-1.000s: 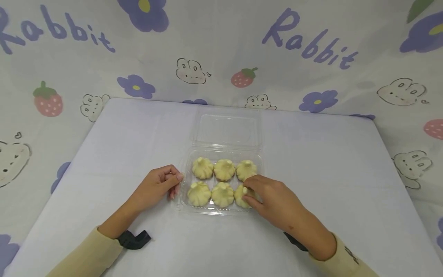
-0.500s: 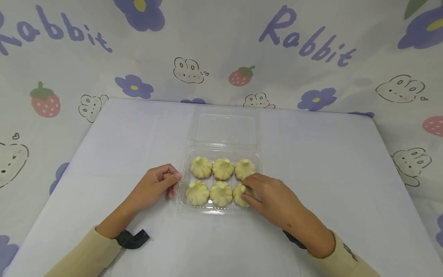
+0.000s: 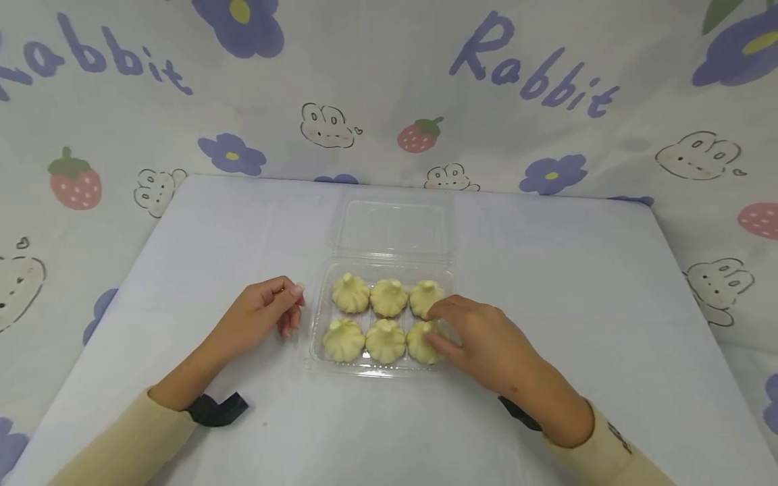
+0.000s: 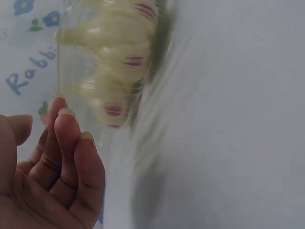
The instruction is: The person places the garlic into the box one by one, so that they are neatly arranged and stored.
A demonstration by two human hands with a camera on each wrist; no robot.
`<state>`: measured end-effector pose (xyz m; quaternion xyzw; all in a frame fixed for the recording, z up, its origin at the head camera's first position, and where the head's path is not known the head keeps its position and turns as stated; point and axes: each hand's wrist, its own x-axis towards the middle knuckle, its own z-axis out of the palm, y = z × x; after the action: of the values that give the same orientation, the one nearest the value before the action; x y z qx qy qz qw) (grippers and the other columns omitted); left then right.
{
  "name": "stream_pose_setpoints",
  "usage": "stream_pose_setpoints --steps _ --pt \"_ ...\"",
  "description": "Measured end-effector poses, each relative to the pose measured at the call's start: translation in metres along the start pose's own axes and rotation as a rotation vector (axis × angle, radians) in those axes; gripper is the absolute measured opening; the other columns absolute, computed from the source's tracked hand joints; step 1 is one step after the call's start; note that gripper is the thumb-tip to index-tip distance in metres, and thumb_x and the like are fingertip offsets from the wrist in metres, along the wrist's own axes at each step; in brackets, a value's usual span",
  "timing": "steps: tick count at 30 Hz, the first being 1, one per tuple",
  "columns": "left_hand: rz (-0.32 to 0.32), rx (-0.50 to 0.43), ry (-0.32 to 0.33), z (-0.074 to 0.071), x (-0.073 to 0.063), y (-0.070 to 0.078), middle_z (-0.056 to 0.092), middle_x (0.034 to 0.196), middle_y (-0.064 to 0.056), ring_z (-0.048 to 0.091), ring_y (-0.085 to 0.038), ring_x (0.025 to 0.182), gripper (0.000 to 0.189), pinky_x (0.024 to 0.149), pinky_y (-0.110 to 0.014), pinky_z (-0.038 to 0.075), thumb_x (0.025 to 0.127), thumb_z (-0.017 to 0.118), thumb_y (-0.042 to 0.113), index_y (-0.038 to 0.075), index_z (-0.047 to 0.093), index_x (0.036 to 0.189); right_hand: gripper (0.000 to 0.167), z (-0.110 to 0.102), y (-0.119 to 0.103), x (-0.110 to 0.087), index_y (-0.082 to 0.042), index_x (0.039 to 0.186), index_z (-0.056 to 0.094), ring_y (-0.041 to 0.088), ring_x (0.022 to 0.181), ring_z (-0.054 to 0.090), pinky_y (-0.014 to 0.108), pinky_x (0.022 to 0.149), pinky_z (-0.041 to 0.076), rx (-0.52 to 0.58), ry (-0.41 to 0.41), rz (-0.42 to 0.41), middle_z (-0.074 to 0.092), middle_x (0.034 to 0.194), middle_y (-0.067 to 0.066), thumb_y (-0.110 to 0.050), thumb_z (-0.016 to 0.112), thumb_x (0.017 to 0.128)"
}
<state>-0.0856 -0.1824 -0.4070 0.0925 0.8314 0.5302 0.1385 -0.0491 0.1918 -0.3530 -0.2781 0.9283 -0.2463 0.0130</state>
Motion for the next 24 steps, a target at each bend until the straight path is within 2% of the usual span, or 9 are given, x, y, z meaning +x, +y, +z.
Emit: stream_pose_setpoints --steps 5,11,17,21,24 --pt "0.04 0.123 0.035 -0.012 0.01 0.014 0.068 0.073 -0.005 0.064 -0.023 0.063 0.043 0.061 -0.034 0.052 0.11 0.053 0.047 0.008 0.066 0.097 0.028 -0.01 0.003 0.003 -0.007 0.117 0.074 0.024 0.104 0.073 0.045 0.085 0.06 -0.016 0.052 -0.013 0.074 0.117 0.002 -0.022 0.081 0.095" --pt "0.084 0.219 0.111 -0.025 0.026 0.034 0.07 0.077 -0.005 0.065 -0.021 0.069 0.048 0.064 -0.039 0.052 0.11 0.049 0.051 0.009 0.069 0.103 0.03 -0.029 0.01 0.009 -0.007 0.121 0.074 0.028 0.102 0.073 0.049 0.083 0.06 -0.033 0.095 0.012 0.074 0.12 0.005 -0.021 0.079 0.096" --pt "0.112 0.295 0.138 -0.036 0.064 0.039 0.074 0.089 -0.005 0.066 -0.021 0.079 0.042 0.071 -0.041 0.053 0.108 0.053 0.049 0.011 0.07 0.111 0.019 -0.039 0.032 0.028 -0.01 0.116 0.076 0.023 0.099 0.074 0.046 0.077 0.062 0.07 0.128 0.036 0.076 0.112 0.0 -0.02 0.074 0.1" --pt "0.069 0.312 0.148 -0.041 0.089 0.035 0.075 0.098 -0.005 0.067 -0.021 0.088 0.04 0.078 -0.041 0.051 0.108 0.055 0.048 0.011 0.069 0.114 0.02 -0.04 0.047 0.043 -0.01 0.115 0.077 0.025 0.094 0.076 0.048 0.078 0.061 0.124 0.134 0.106 0.077 0.108 0.001 -0.025 0.069 0.104" --pt "0.025 0.311 0.145 -0.041 0.104 0.029 0.075 0.105 -0.005 0.068 -0.021 0.093 0.041 0.08 -0.041 0.05 0.107 0.055 0.047 0.011 0.067 0.12 0.025 -0.041 0.058 0.054 -0.01 0.117 0.077 0.031 0.094 0.076 0.052 0.08 0.06 0.14 0.157 0.171 0.077 0.111 0.006 -0.029 0.065 0.106"
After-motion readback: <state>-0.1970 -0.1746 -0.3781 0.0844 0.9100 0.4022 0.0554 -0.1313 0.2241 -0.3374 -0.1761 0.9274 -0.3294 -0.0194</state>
